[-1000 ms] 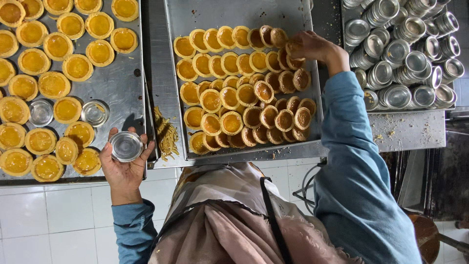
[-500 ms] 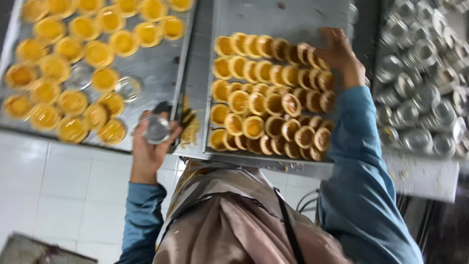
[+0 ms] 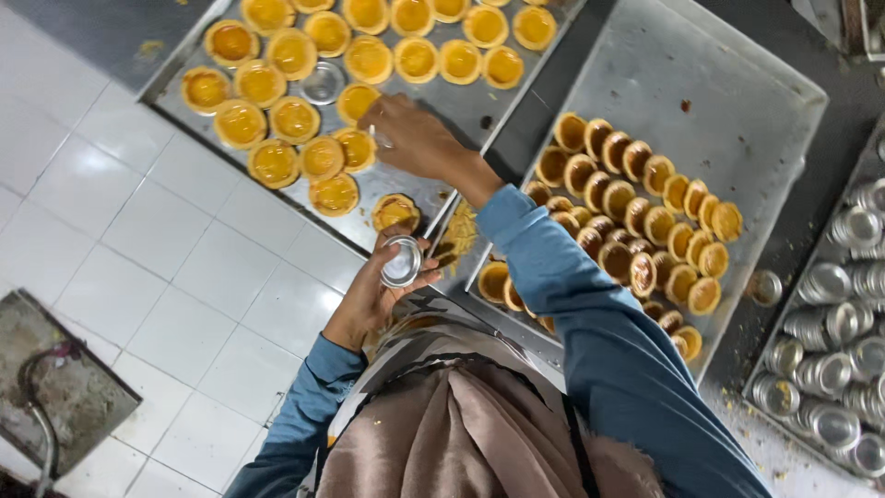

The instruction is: The person places small baked tarts into metal tins and then stacks them onto a tray.

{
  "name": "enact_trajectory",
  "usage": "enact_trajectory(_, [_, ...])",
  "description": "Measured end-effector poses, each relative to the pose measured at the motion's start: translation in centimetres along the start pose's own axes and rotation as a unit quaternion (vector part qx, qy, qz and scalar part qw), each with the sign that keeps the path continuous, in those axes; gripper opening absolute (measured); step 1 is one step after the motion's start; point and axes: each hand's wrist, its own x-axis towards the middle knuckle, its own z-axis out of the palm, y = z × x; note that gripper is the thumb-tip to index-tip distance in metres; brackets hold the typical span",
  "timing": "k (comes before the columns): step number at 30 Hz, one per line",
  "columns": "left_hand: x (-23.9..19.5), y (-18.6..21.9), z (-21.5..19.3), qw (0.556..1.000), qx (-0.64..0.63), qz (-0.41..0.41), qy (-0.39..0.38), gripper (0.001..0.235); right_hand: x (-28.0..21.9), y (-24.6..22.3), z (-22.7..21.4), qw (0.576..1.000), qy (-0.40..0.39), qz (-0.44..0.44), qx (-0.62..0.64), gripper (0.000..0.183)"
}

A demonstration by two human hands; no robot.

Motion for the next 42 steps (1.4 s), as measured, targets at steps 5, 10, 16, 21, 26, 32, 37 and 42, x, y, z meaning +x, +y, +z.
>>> enact_trajectory(5, [1.8, -2.1, -5.4, 0.993, -0.057, 0.044, -0.095, 0.041, 3.6, -0.9, 1.5, 0.985, -0.03, -0.061, -0.156, 0.074])
enact_trajectory(10, [1.5, -1.7, -6.4, 0.992, -0.062, 0.027, -0.107, 0.043, 4.0, 0.1, 1.6, 0.967, -0.061, -0.081, -0.234, 0.078])
enact_trajectory(16, [1.2, 0.1, -4.9, 0.994, -0.036, 0.046, -0.092, 0.044, -1.0, 3.5, -0.5, 0.996, -0.083, 0.022, 0.016, 0.082])
enact_trajectory(21, [2.5, 3.5, -1.4, 0.995, -0.023, 0.083, -0.047, 0.05, -4.5, 0.9, -2.4, 0.876, -0.103, 0.039, 0.47, 0.08])
enact_trajectory(26, [4.2, 5.2, 1.4, 0.991, -0.016, 0.111, -0.07, 0.051, -6.4, 1.6, -0.7, 0.897, -0.07, 0.016, 0.435, 0.081])
enact_trajectory(32, [7.1, 4.5, 0.6, 0.994, -0.004, 0.114, -0.001, 0.044, -7.7, 1.2, -0.5, 0.926, -0.035, 0.003, 0.375, 0.09])
enact_trajectory(37, [6.1, 4.9, 2.0, 0.991, 0.036, 0.125, 0.017, 0.048, -7.6, 0.7, -0.7, 0.915, -0.054, 0.049, 0.398, 0.091])
enact_trajectory(42, [5.6, 5.0, 2.7, 0.987, 0.066, 0.15, -0.003, 0.05, -7.6, 0.9, -0.6, 0.905, -0.031, 0.066, 0.419, 0.076])
